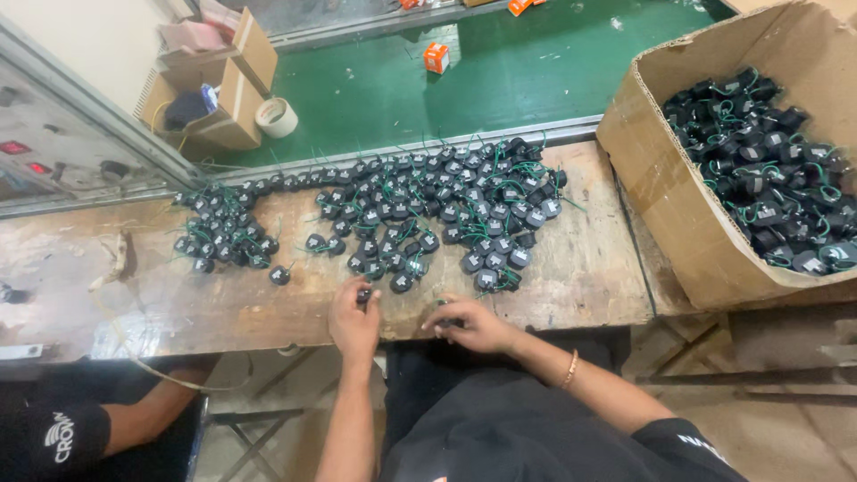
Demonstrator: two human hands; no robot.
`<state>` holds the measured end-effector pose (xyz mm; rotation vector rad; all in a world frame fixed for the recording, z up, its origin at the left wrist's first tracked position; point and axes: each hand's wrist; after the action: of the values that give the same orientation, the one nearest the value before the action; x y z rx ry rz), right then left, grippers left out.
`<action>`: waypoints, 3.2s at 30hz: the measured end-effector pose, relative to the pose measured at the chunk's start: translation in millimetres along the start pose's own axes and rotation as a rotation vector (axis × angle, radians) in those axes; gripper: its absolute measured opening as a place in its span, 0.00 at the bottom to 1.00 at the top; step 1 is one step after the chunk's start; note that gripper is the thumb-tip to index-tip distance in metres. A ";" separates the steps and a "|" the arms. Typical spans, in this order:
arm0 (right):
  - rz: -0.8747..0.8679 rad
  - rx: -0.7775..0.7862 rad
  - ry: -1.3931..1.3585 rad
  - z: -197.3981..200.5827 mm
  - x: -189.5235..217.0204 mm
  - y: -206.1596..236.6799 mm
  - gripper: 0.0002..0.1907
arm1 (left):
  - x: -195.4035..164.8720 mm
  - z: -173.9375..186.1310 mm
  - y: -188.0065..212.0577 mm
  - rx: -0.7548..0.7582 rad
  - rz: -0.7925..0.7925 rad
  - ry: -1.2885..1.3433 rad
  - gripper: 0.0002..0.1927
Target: The person picks black plug components with green wires from a pile on the workbench, twists and joins the wire ends to the plug terminals by hand, and sets the finished plug on the table, repeating this assembly cycle continuously.
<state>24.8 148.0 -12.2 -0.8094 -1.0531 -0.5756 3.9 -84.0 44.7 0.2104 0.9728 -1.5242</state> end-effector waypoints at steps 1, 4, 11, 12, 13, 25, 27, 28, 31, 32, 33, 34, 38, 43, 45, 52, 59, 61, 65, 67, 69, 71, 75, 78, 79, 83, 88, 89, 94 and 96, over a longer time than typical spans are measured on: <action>-0.011 -0.008 0.018 -2.7 -3.2 -5.5 0.13 | -0.7 -1.7 -2.4 -0.023 0.059 0.048 0.12; 0.100 -0.066 0.170 -9.4 -5.4 -13.7 0.12 | 6.2 -0.4 -6.9 -0.045 0.219 0.226 0.17; 0.088 -0.291 0.090 2.0 8.7 -7.7 0.16 | 16.9 -2.8 12.4 -0.140 0.227 0.651 0.15; 0.028 -0.289 0.018 1.8 10.0 -9.0 0.21 | 10.7 -8.0 18.4 -0.136 0.216 0.749 0.14; -0.038 -0.287 -0.055 1.4 10.3 -8.6 0.26 | 3.3 -11.7 25.4 -0.128 0.210 0.847 0.13; 0.127 -0.177 0.224 -1.8 -14.2 -1.5 0.33 | -52.2 -32.7 36.5 0.075 -0.440 0.449 0.15; 0.175 -0.141 0.202 -4.0 -8.4 -2.6 0.31 | -45.6 -26.4 41.4 0.081 -0.479 0.391 0.15; 0.157 -0.108 0.204 -3.6 -4.2 -3.3 0.28 | -41.8 -22.6 43.4 0.094 -0.485 0.390 0.16; 0.112 -0.077 0.144 -0.9 7.6 -4.0 0.22 | -31.9 -14.7 47.0 0.145 -0.490 0.443 0.16; 0.099 -0.077 0.113 -0.2 10.2 -4.1 0.21 | -28.5 -13.1 48.1 0.163 -0.489 0.470 0.16; 0.127 -0.104 0.128 0.7 11.4 -5.0 0.21 | -25.1 -13.0 48.4 0.168 -0.476 0.492 0.16; 0.156 -0.129 0.142 0.9 11.6 -5.9 0.21 | -21.6 -14.1 48.7 0.173 -0.463 0.513 0.15; 0.057 -0.241 0.136 -5.1 7.1 -4.5 0.19 | -11.3 -29.0 55.3 0.188 -0.337 0.500 0.12; 0.149 -0.212 0.175 -7.0 -1.2 -0.4 0.25 | -13.0 -46.1 66.3 0.248 0.206 0.921 0.07; 0.167 -0.201 0.156 -6.9 -4.5 0.9 0.26 | -12.3 -42.4 63.0 0.236 0.059 0.805 0.08; 0.083 -0.315 -0.095 -0.4 -13.5 4.5 0.20 | 14.7 -3.7 12.6 -0.091 0.232 0.955 0.15; 0.137 -0.025 0.120 -0.6 -0.3 2.2 0.17 | 15.2 16.0 -29.1 -0.031 -0.109 0.041 0.24; 0.089 0.021 0.102 -1.3 3.2 3.4 0.17 | 11.5 15.6 -28.1 0.050 -0.224 -0.029 0.21; 0.125 -0.030 -0.001 3.4 1.2 1.9 0.15 | 13.8 13.3 -32.4 -0.005 0.021 0.229 0.14; 0.098 -0.059 -0.037 5.7 -2.3 -0.3 0.14 | 16.3 11.4 -32.9 -0.119 0.189 0.493 0.12; 0.079 -0.074 -0.040 5.3 -4.6 0.6 0.15 | 10.2 8.3 -32.6 -0.303 0.370 0.903 0.10; 0.079 -0.086 0.011 5.8 -7.6 0.4 0.19 | 7.3 -0.3 -15.3 -0.328 0.290 0.887 0.05; -0.072 -0.191 -0.082 0.5 -15.6 6.9 0.32 | -23.8 -34.9 19.0 -0.012 0.157 0.998 0.12; 0.007 -0.242 0.031 -3.0 -27.1 9.0 0.35 | -37.6 -50.3 31.4 0.085 -0.086 0.750 0.11; 0.002 -0.235 0.033 -3.2 -30.8 9.6 0.35 | -39.5 -53.0 30.9 0.070 -0.150 0.740 0.11; 0.008 -0.296 0.047 -4.0 -34.7 9.1 0.34 | -32.5 -42.7 29.4 0.133 -0.308 0.716 0.10; -0.019 -0.300 0.146 -2.3 -22.7 3.4 0.28 | -7.9 -31.7 35.3 0.300 -0.439 0.679 0.13; -0.008 -0.291 0.165 -2.9 -17.3 2.4 0.27 | -5.6 -34.5 39.8 0.324 -0.293 0.818 0.12; 0.094 -0.171 0.167 -6.6 2.6 -2.1 0.23 | -8.5 -55.9 54.7 0.267 0.241 1.260 0.14; 0.112 -0.167 0.137 -3.1 2.6 -2.1 0.24 | -6.2 -51.9 50.3 0.205 0.108 1.097 0.10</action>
<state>25.9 144.2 -10.0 -0.9555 -0.8365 -0.6205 29.4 -39.2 -6.3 1.3176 1.5933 -1.3687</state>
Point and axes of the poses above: each hand's wrist, its own y-axis away from the middle knuckle, its own z-axis out of the back of the hand, x = y × z, and after that the axes turned 2 degrees about x, right-handed
